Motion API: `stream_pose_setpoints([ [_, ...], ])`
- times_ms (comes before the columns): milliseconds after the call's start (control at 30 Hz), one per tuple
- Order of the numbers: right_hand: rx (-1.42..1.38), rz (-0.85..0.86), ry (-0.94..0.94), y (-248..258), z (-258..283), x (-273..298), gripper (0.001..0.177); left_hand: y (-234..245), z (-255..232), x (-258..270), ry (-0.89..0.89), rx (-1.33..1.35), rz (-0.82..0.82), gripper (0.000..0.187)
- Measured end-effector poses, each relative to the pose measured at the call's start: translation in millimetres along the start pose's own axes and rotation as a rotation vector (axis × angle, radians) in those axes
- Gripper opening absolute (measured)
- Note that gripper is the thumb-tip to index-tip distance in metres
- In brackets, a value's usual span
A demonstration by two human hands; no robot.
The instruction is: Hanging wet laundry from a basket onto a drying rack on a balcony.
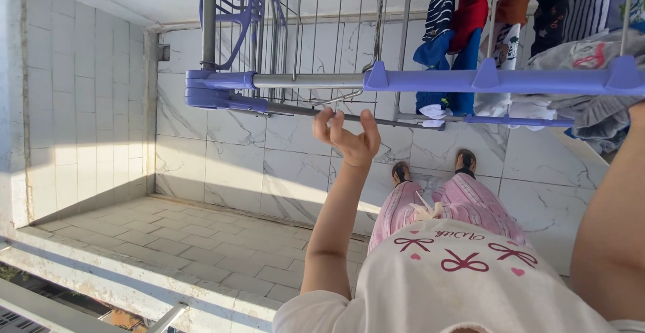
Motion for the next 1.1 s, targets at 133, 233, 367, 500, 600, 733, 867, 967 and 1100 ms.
stream_pose_setpoints([
  [133,0.034,-0.038,-0.050,-121,-36,-16,0.028,-70,-62,66,0.028,0.205,0.600,0.051],
  [233,0.596,0.293,0.058,-261,7,-15,0.032,-138,-86,100,0.128,0.384,0.780,0.070],
  [367,0.642,0.341,0.046,-272,2,-55,0.030,-205,-45,148,0.304,0.219,0.905,0.064],
  [500,0.671,0.231,-0.059,-183,-58,-142,0.034,-207,-8,145,0.367,-0.016,0.877,0.046],
  [600,0.461,0.159,-0.233,-186,-89,-179,0.035,-203,-12,133,0.284,-0.155,0.807,0.047],
  [733,-0.165,0.210,-0.414,-207,-144,-204,0.033,-228,-25,178,0.255,-0.248,0.774,0.044],
  [867,-0.137,0.205,-0.626,-165,-269,-217,0.027,-256,23,236,0.530,-0.401,0.869,0.035],
  [967,-0.178,0.120,-0.742,-141,-341,-212,0.033,-268,61,279,0.382,-0.715,0.661,0.029],
  [1100,-0.327,0.113,-0.692,-138,-382,-221,0.032,-360,125,413,0.835,-0.151,0.912,0.046],
])
Point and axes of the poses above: each hand's wrist, its own x-axis away from the middle knuckle, its own y-axis out of the back of the hand, z = x × y, the point moved 10 cm from there along -x, towards the middle knuckle, and after that the axes turned 12 degrees about -x, right-handed, at the moved point
